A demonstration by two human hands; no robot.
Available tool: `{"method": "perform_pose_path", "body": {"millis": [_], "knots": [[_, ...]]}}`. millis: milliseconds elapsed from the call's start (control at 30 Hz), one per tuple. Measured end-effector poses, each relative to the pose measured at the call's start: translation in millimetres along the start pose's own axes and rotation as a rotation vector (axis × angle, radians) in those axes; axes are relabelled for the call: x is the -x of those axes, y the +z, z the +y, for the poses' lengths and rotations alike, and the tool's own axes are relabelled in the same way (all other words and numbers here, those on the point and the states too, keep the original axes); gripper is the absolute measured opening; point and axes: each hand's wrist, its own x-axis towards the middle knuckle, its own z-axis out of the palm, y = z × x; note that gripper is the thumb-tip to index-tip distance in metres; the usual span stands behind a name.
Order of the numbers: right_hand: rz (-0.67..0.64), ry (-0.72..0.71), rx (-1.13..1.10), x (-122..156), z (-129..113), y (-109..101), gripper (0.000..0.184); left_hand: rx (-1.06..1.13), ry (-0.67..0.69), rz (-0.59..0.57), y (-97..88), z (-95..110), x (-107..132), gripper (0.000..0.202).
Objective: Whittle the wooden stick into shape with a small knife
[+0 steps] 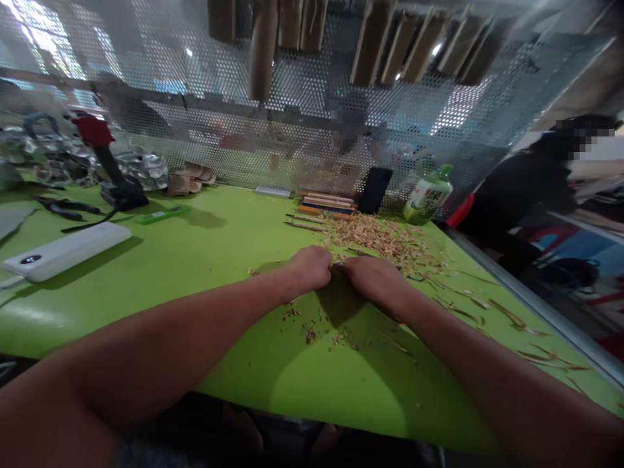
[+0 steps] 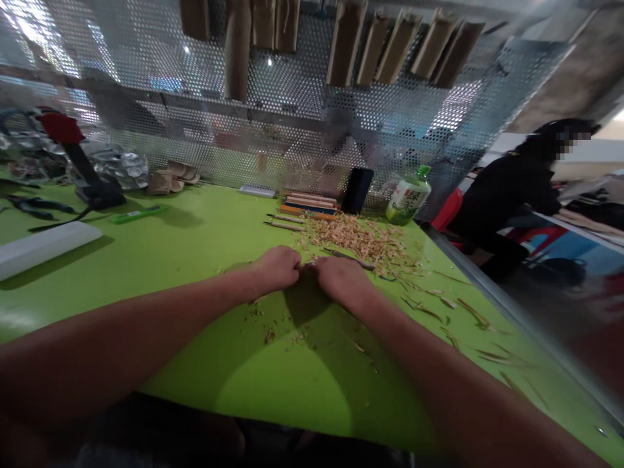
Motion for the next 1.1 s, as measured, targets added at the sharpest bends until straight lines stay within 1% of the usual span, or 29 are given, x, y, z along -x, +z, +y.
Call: {"method": "perform_pose_path", "body": {"millis": [67, 233, 333, 500, 667, 933, 1100], "knots": [[-0.072, -0.001, -0.072, -5, 5, 2, 0.039, 0.003, 0.002, 0.003, 0.2, 0, -1, 0.027], [-0.091, -0.031, -0.14, -16, 16, 8, 0.041, 0.01, -0.005, 0.008, 0.5, -1, -1, 0.027], [-0.076, -0.042, -0.147, -15, 18, 9, 0.039, 0.015, -0.012, 0.012, -0.3, -1, -1, 0.028], [-0.033, 0.052, -0.112, -7, 15, 12, 0.044, 0.028, -0.024, 0.011, -0.4, -1, -1, 0.025], [-0.017, 0.102, -0.055, 1, 8, 8, 0.044, 0.033, -0.022, 0.018, 3.1, -2, -3, 0.026], [0.043, 0.082, -0.009, 4, 4, 5, 0.043, 0.027, -0.018, 0.016, 2.9, -2, -3, 0.026], [0.018, 0.104, 0.006, 0, 5, 5, 0.045, 0.025, -0.016, 0.009, 2.0, -2, -2, 0.026]]}}
